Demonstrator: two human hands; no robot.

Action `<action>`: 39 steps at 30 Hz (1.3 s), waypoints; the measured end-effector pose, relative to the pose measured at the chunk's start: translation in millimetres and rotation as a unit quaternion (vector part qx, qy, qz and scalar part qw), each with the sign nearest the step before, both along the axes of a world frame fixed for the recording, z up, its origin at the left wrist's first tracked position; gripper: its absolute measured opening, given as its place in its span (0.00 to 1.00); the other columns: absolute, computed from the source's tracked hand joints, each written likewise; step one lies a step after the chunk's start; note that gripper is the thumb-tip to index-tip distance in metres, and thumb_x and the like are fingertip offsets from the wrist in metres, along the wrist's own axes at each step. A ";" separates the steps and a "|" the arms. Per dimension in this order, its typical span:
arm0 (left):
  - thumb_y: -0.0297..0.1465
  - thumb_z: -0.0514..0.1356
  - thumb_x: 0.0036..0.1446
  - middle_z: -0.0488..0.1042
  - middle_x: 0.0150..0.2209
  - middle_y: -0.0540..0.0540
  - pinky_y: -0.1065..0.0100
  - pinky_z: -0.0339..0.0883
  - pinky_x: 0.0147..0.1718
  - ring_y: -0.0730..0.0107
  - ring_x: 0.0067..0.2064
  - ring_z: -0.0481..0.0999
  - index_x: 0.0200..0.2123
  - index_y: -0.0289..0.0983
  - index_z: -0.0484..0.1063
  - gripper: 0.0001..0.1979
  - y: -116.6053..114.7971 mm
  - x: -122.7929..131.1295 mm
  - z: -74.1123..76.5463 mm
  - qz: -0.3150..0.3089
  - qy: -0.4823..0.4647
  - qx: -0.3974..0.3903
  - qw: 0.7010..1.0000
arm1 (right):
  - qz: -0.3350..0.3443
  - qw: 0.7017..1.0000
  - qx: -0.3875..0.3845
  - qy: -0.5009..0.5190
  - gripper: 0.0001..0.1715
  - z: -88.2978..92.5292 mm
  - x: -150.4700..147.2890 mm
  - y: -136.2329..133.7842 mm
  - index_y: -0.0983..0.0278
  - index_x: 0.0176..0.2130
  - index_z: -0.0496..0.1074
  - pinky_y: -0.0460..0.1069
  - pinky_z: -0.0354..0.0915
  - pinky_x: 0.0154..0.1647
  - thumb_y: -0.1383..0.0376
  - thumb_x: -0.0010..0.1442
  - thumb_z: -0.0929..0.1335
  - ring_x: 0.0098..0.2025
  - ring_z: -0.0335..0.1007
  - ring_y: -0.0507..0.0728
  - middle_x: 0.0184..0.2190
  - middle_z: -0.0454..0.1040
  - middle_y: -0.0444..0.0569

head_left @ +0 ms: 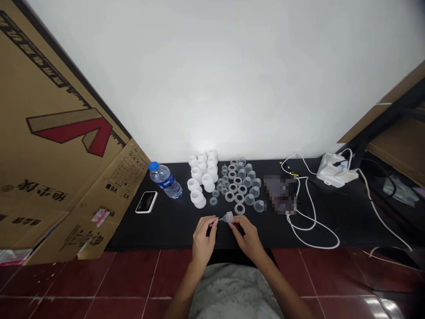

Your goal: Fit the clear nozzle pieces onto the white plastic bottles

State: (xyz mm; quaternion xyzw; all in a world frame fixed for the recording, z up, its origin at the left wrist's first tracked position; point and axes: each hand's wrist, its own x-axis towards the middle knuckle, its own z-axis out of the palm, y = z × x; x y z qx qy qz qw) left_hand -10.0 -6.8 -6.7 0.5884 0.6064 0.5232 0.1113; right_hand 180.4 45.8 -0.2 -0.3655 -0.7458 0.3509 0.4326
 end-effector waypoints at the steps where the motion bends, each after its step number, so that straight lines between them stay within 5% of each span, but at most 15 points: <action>1: 0.33 0.59 0.75 0.83 0.45 0.42 0.59 0.80 0.47 0.59 0.47 0.84 0.47 0.42 0.80 0.09 -0.1 0.0 0.7 -0.001 0.001 -0.003 1.000 | 0.000 1.000 -0.001 0.000 0.06 1.0 0.1 -0.2 0.57 0.47 0.76 0.53 0.76 0.45 0.64 0.75 0.67 0.43 0.79 0.60 0.43 0.81 0.52; 14: 0.33 0.58 0.75 0.82 0.46 0.42 0.61 0.79 0.45 0.60 0.46 0.83 0.48 0.42 0.79 0.09 -1.4 -0.7 -0.7 0.019 0.003 -0.023 1.000 | -0.010 0.999 -0.035 0.004 0.05 -3.9 2.1 1.5 0.58 0.45 0.78 0.52 0.76 0.42 0.62 0.73 0.69 0.39 0.80 0.59 0.39 0.82 0.50; 20: 0.34 0.63 0.71 0.81 0.54 0.41 0.55 0.79 0.54 0.57 0.55 0.82 0.59 0.44 0.76 0.15 -0.7 -2.7 10.1 -0.072 0.030 -0.080 0.994 | 0.072 0.995 -0.010 -0.062 0.09 -7.7 3.5 3.6 0.56 0.47 0.80 0.57 0.75 0.50 0.63 0.74 0.68 0.43 0.82 0.62 0.44 0.85 0.50; 28: 0.32 0.61 0.73 0.82 0.54 0.42 0.55 0.77 0.58 0.57 0.57 0.81 0.56 0.45 0.79 0.12 -3.3 -0.4 10.0 -0.104 0.009 -0.084 0.991 | 0.035 0.998 -0.001 -0.048 0.07 -11.5 -0.9 1.7 0.56 0.47 0.79 0.56 0.76 0.45 0.65 0.70 0.70 0.39 0.82 0.61 0.42 0.85 0.49; 32: 0.32 0.60 0.74 0.81 0.55 0.40 0.57 0.79 0.54 0.57 0.56 0.81 0.57 0.44 0.79 0.13 -5.0 0.4 10.9 -0.117 -0.010 -0.077 0.990 | 0.017 0.997 -0.066 -0.029 0.21 -20.4 -1.3 1.0 0.57 0.59 0.71 0.53 0.77 0.42 0.64 0.68 0.71 0.38 0.81 0.60 0.42 0.84 0.49; 34: 0.34 0.60 0.73 0.79 0.54 0.39 0.59 0.79 0.50 0.58 0.53 0.81 0.55 0.43 0.79 0.12 -2.3 -3.6 11.6 -0.052 -0.023 -0.053 0.997 | 0.014 0.996 -0.084 -0.024 0.24 -22.1 -1.5 1.3 0.58 0.62 0.68 0.52 0.76 0.43 0.64 0.69 0.70 0.37 0.80 0.58 0.41 0.83 0.48; 37: 0.38 0.63 0.70 0.76 0.51 0.39 0.59 0.77 0.46 0.57 0.49 0.79 0.50 0.40 0.78 0.11 7.7 -18.2 11.4 0.149 -0.035 0.023 0.988 | 0.002 0.996 -0.082 -0.030 0.20 -18.9 -1.9 2.4 0.58 0.60 0.70 0.51 0.75 0.41 0.64 0.69 0.68 0.35 0.79 0.57 0.39 0.82 0.47; 39: 0.41 0.67 0.66 0.74 0.52 0.38 0.57 0.75 0.46 0.54 0.50 0.77 0.54 0.39 0.75 0.18 17.0 -32.2 10.0 0.221 -0.024 0.026 0.975 | -0.004 0.996 -0.081 -0.034 0.18 -14.6 -2.0 3.4 0.58 0.57 0.73 0.50 0.73 0.38 0.63 0.69 0.68 0.34 0.79 0.57 0.37 0.81 0.47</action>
